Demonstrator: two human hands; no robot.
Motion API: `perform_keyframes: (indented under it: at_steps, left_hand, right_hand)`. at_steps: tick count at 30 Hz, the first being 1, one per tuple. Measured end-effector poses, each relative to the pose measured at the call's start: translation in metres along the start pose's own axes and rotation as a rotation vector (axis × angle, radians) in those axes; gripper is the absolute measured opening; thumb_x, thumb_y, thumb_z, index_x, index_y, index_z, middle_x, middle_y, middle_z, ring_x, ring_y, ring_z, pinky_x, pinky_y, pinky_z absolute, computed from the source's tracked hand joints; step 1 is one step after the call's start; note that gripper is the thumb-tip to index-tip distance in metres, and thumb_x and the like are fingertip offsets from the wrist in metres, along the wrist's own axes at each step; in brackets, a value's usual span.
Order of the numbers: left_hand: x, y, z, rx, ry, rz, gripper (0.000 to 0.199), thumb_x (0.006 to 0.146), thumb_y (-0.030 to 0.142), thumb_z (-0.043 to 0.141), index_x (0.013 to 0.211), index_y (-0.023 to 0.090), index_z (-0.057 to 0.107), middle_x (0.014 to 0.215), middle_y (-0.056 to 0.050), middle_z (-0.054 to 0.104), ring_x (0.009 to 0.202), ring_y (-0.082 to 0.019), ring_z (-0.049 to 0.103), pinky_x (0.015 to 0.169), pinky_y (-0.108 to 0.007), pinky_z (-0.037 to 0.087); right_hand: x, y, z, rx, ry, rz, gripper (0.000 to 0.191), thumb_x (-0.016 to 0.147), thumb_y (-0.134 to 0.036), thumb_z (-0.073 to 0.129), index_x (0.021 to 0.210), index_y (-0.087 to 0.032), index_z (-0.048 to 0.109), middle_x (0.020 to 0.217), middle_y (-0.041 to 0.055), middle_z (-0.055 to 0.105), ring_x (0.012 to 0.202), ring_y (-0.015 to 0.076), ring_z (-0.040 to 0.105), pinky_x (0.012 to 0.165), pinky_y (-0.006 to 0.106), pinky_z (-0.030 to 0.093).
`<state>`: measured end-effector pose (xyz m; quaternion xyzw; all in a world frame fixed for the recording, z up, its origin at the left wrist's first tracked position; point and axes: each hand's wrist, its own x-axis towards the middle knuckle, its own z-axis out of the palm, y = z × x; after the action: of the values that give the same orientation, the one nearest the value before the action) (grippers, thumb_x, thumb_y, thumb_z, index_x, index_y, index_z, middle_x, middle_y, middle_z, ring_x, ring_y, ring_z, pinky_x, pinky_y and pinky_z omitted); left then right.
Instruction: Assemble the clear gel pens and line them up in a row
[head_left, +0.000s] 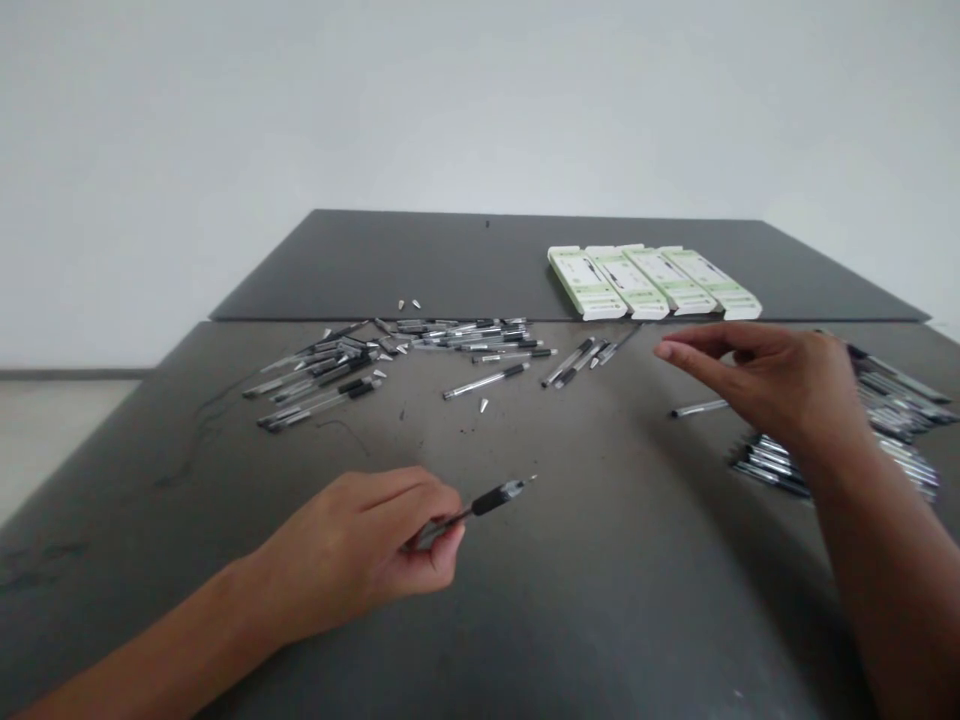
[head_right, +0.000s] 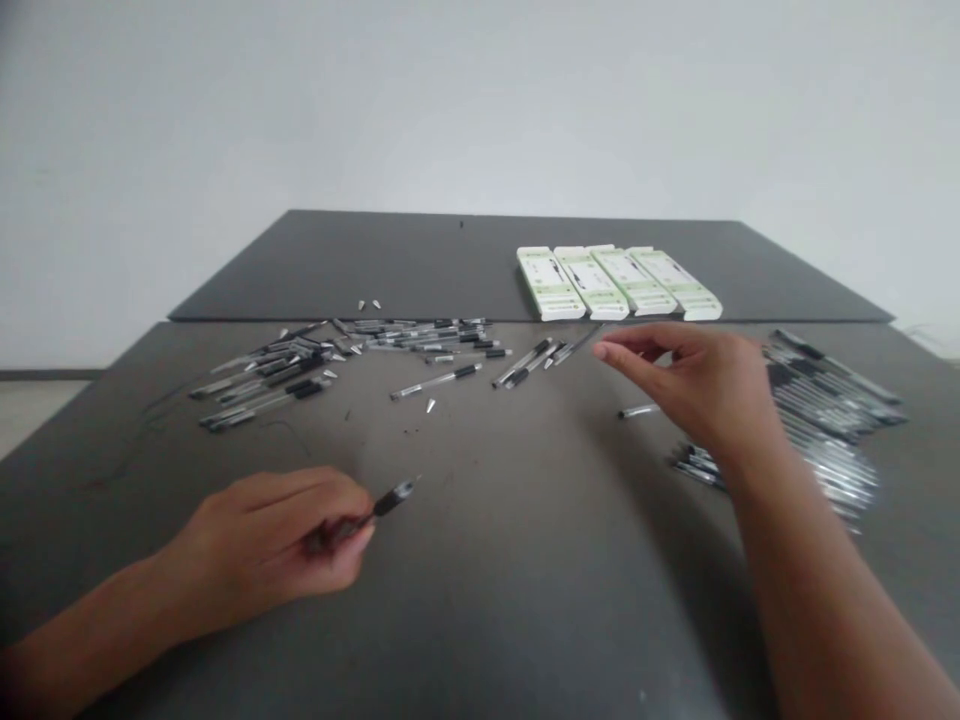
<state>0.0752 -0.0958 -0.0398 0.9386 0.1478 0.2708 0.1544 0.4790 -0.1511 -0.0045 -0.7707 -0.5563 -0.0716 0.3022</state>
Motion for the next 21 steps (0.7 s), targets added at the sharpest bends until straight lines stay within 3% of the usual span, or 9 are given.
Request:
perform_keyframes:
  at_steps: [4, 10, 13, 16, 21]
  left_hand:
    - [-0.003, -0.004, 0.004, -0.015, -0.035, -0.024, 0.016, 0.095, 0.010, 0.058, 0.099, 0.024, 0.063, 0.075, 0.008, 0.061, 0.059, -0.008, 0.057, 0.057, -0.022, 0.041]
    - [-0.003, -0.005, 0.002, -0.005, -0.120, -0.047, 0.014, 0.096, 0.012, 0.056, 0.093, 0.024, 0.062, 0.073, 0.008, 0.058, 0.057, -0.009, 0.055, 0.055, -0.025, 0.037]
    - [-0.002, -0.004, 0.003, -0.028, -0.126, -0.046, 0.014, 0.096, 0.013, 0.056, 0.094, 0.024, 0.064, 0.074, 0.007, 0.060, 0.058, -0.010, 0.056, 0.055, -0.026, 0.036]
    - [-0.001, -0.002, 0.004, -0.051, -0.145, -0.049, 0.014, 0.096, 0.013, 0.057, 0.095, 0.023, 0.067, 0.077, 0.006, 0.064, 0.061, -0.010, 0.058, 0.057, -0.026, 0.038]
    - [0.001, -0.002, 0.003, -0.068, -0.155, -0.064, 0.015, 0.094, 0.014, 0.058, 0.090, 0.020, 0.071, 0.077, 0.004, 0.067, 0.060, -0.010, 0.060, 0.057, -0.025, 0.039]
  right_hand:
    - [0.001, 0.002, 0.007, -0.084, -0.135, -0.102, 0.021, 0.084, -0.050, 0.089, 0.099, -0.035, 0.090, 0.078, -0.0021, 0.079, 0.056, 0.0131, 0.059, 0.060, 0.031, 0.043]
    - [-0.001, -0.002, 0.004, -0.101, -0.235, -0.241, 0.018, 0.088, -0.041, 0.088, 0.104, -0.033, 0.089, 0.100, 0.0033, 0.084, 0.088, 0.0200, 0.074, 0.075, 0.033, 0.054]
    - [-0.013, -0.026, 0.017, 0.016, -0.252, -0.440, 0.022, 0.095, -0.032, 0.083, 0.116, -0.027, 0.087, 0.111, 0.0086, 0.083, 0.103, 0.0224, 0.074, 0.092, 0.036, 0.057]
    - [-0.030, -0.064, 0.041, 0.148, -0.348, -0.609, 0.029, 0.104, -0.033, 0.072, 0.129, -0.024, 0.082, 0.120, 0.0099, 0.081, 0.107, 0.0232, 0.073, 0.097, 0.039, 0.057]
    - [-0.038, -0.108, 0.080, 0.103, -0.488, -0.507, 0.041, 0.108, -0.046, 0.063, 0.142, -0.026, 0.075, 0.115, 0.0074, 0.077, 0.095, 0.0243, 0.076, 0.083, 0.040, 0.060]
